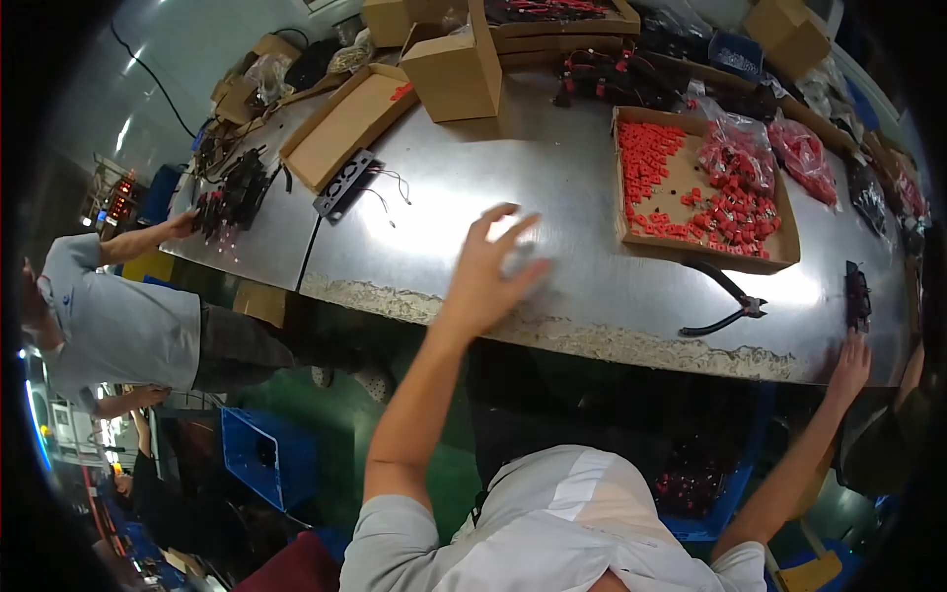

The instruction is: Assembling small electronic components by inserting plastic parts and using pliers to secure them.

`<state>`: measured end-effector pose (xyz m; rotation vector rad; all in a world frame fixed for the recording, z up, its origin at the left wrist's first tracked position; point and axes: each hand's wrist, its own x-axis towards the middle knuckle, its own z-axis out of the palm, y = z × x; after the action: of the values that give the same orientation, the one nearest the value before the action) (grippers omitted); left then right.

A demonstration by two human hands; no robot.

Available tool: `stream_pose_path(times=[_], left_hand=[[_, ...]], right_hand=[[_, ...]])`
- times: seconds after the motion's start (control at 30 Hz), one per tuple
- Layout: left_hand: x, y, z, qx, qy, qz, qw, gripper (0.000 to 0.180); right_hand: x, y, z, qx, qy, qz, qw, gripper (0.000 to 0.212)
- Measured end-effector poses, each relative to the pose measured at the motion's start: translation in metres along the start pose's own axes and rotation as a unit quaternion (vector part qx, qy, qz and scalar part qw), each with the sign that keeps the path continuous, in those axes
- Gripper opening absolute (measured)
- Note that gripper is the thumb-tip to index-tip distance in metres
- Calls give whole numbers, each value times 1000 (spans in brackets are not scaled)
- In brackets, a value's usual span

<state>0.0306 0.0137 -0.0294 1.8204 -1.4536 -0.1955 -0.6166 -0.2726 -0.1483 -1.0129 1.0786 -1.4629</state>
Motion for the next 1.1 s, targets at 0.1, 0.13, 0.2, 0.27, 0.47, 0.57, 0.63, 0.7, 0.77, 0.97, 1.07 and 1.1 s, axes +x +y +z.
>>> stream_pose_path(times=[0.1, 0.13, 0.2, 0.27, 0.47, 0.57, 0.63, 0.7, 0.77, 0.97, 1.07, 1.1], left_hand=[[21, -70, -41, 123, 87, -25, 988, 50], [30, -109, -64, 177, 118, -20, 977, 46], [48, -169, -111, 313, 131, -37, 940, 53], [51, -200, -150, 339, 100, -124, 927, 60], [59, -238, -167, 381, 70, -160, 908, 56], [53, -233, -165, 394, 64, -140, 906, 54], [46, -230, -175, 399, 79, -127, 905, 52], [40, -230, -194, 270, 45, -225, 935, 50], [30, -211, -166, 184, 82, -196, 960, 52], [4, -55, -49, -500, 94, -252, 823, 49], [-6, 12, 5, -682, 79, -230, 690, 43], [-8, 21, 20, -677, 77, -254, 687, 41]], right_hand=[[-93, -1, 104, -178, 53, -130, 974, 39], [-134, -10, 152, 163, 18, -57, 985, 38], [-185, -1, 219, -54, 143, -105, 983, 34], [-210, -4, 248, -118, 68, -154, 979, 25], [-162, -59, 290, -279, -182, -159, 929, 16], [-130, -69, 330, -420, -356, -297, 781, 17], [-109, -60, 371, -446, -364, -307, 758, 18], [-92, -43, 402, -448, -372, -306, 753, 21], [-78, -22, 428, -588, -285, -282, 702, 25], [-55, -12, 423, -618, -270, -248, 696, 34], [-104, -39, 437, -232, -283, -84, 927, 30], [-127, -42, 442, -91, -311, -28, 945, 29]])
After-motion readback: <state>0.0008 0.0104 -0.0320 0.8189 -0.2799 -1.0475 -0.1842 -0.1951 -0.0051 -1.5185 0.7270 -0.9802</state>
